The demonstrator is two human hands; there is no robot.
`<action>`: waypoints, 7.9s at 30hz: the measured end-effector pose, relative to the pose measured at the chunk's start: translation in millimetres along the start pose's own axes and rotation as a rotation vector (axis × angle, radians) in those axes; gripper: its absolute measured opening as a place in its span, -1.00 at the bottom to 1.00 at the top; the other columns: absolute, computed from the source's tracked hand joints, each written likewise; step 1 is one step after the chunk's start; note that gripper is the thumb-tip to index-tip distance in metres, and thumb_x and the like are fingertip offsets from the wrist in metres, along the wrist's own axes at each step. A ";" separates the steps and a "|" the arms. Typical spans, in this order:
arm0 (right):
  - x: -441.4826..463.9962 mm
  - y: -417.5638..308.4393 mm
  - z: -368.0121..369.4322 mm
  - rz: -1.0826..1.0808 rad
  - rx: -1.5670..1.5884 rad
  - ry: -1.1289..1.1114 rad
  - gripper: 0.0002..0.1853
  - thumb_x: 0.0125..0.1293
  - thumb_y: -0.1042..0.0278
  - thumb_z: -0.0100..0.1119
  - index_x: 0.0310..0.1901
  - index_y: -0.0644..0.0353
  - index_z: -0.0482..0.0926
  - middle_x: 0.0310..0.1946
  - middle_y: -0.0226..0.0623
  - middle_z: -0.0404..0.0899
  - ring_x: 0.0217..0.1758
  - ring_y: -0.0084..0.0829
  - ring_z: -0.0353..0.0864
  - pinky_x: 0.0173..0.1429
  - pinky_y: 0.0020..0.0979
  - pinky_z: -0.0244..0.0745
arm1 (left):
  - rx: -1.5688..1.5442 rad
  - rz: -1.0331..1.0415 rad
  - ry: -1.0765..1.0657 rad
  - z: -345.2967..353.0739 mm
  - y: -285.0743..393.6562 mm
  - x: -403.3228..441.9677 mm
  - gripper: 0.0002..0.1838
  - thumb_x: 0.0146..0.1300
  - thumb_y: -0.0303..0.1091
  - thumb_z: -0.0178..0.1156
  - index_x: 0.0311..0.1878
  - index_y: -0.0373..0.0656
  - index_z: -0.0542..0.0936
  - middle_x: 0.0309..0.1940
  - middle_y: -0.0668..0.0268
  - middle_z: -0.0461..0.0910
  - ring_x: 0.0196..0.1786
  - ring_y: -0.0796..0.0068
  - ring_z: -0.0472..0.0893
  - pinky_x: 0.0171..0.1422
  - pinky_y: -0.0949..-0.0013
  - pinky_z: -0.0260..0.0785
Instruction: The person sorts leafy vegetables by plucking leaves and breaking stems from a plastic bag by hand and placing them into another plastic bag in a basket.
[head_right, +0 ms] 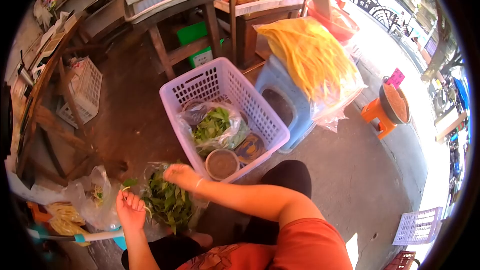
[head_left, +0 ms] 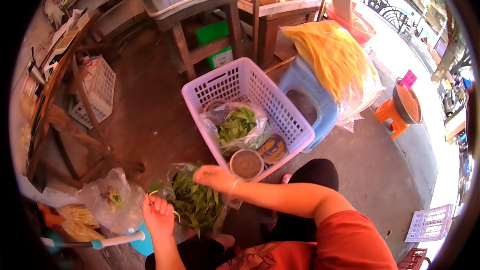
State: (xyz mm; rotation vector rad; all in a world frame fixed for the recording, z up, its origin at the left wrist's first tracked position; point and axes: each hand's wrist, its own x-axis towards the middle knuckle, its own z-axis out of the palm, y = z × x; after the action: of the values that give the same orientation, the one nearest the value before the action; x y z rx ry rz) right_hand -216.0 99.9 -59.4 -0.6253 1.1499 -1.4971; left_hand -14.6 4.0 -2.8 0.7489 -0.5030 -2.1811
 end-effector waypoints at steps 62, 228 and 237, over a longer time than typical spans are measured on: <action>-13.7 -134.6 -30.9 -0.281 -1.213 -0.022 -0.75 0.28 0.38 0.11 -0.06 0.29 0.57 -0.20 -0.12 0.64 -0.13 -0.32 0.62 -0.02 -0.37 0.48 | 1.993 0.478 -0.381 -65.3 -30.4 64.2 -0.85 0.05 -0.43 0.15 -0.28 -0.19 0.57 -0.30 0.11 0.56 -0.14 0.12 0.56 -0.02 0.12 0.34; 7.1 16.9 -2.5 -0.004 -1.268 -0.300 -0.38 0.17 0.08 0.19 0.24 0.14 0.32 0.01 0.08 0.49 0.12 0.00 0.46 0.21 -0.17 0.34 | 0.884 0.135 -0.017 -24.3 13.8 1.5 -0.84 0.23 -0.42 0.18 -0.19 -0.30 0.56 -0.37 0.39 0.56 -0.24 0.63 0.49 -0.09 0.53 0.31; 0.8 -35.4 29.0 -0.094 -0.871 -0.244 -0.59 0.19 0.30 0.25 0.07 0.18 0.48 -0.28 -0.17 0.61 -0.23 -0.33 0.60 -0.06 -0.36 0.49 | 0.728 0.065 -0.113 -16.4 10.7 -6.2 -0.78 0.25 -0.42 0.17 -0.08 -0.31 0.57 -0.16 0.31 0.62 -0.04 0.59 0.52 0.11 0.45 0.33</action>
State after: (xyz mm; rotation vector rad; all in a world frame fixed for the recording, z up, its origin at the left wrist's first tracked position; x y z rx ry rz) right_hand -206.5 87.5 -16.4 -1.4180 1.5755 -0.8991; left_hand 5.2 0.1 -6.9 0.9598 -1.3982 -1.9722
